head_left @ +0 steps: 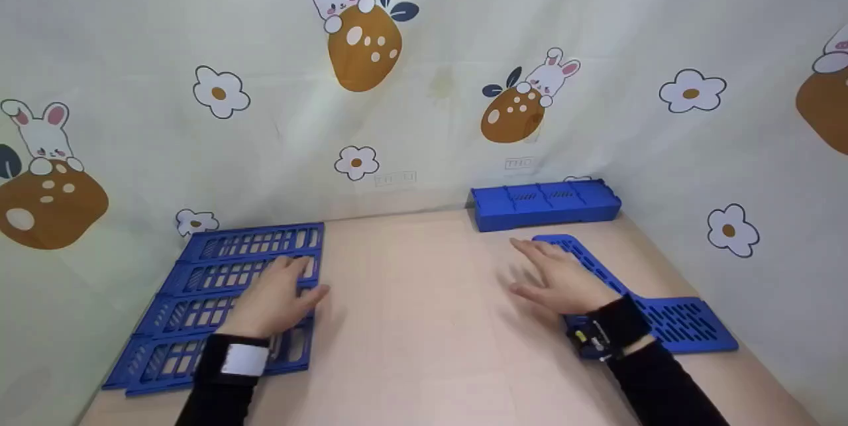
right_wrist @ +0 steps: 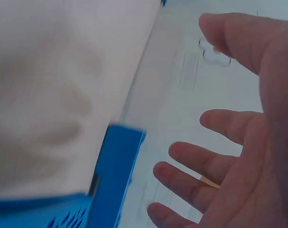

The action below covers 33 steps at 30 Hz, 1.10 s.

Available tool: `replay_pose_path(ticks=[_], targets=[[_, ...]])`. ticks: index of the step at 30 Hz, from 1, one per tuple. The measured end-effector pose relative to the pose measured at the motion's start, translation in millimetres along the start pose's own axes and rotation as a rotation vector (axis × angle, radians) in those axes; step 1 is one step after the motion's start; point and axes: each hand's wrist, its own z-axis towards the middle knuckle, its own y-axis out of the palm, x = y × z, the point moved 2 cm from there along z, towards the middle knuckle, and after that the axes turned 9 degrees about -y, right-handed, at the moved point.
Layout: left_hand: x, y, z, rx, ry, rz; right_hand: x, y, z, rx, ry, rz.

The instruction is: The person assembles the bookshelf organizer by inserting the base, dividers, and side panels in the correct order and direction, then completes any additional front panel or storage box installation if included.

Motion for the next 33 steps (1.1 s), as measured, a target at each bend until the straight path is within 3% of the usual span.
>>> replay_pose_path(ticks=[6,8,11,18,33], targets=[[-76.2,-27.8,4.1,-0.089,-0.186,-0.022,82.3,-11.4,-34.8,0.082,0.218,0.060],[-94.0,-30.9,4.6,-0.130,-0.237,-0.026,105.7,-11.7,-50.6,0.089,0.286,0.090],[-109.3,-29.9,4.4,-0.183,-0.303,-0.053,125.9,-15.4,-69.6,0.030,0.376,0.114],[-114.5,-16.4,-0.7,-0.237,-0.361,-0.131,125.8,-34.5,-79.6,-0.139,0.482,0.103],[-102.1,-7.6,-1.1,-0.193,-0.345,-0.146,115.8,-37.5,-76.9,-0.140,0.502,0.032]])
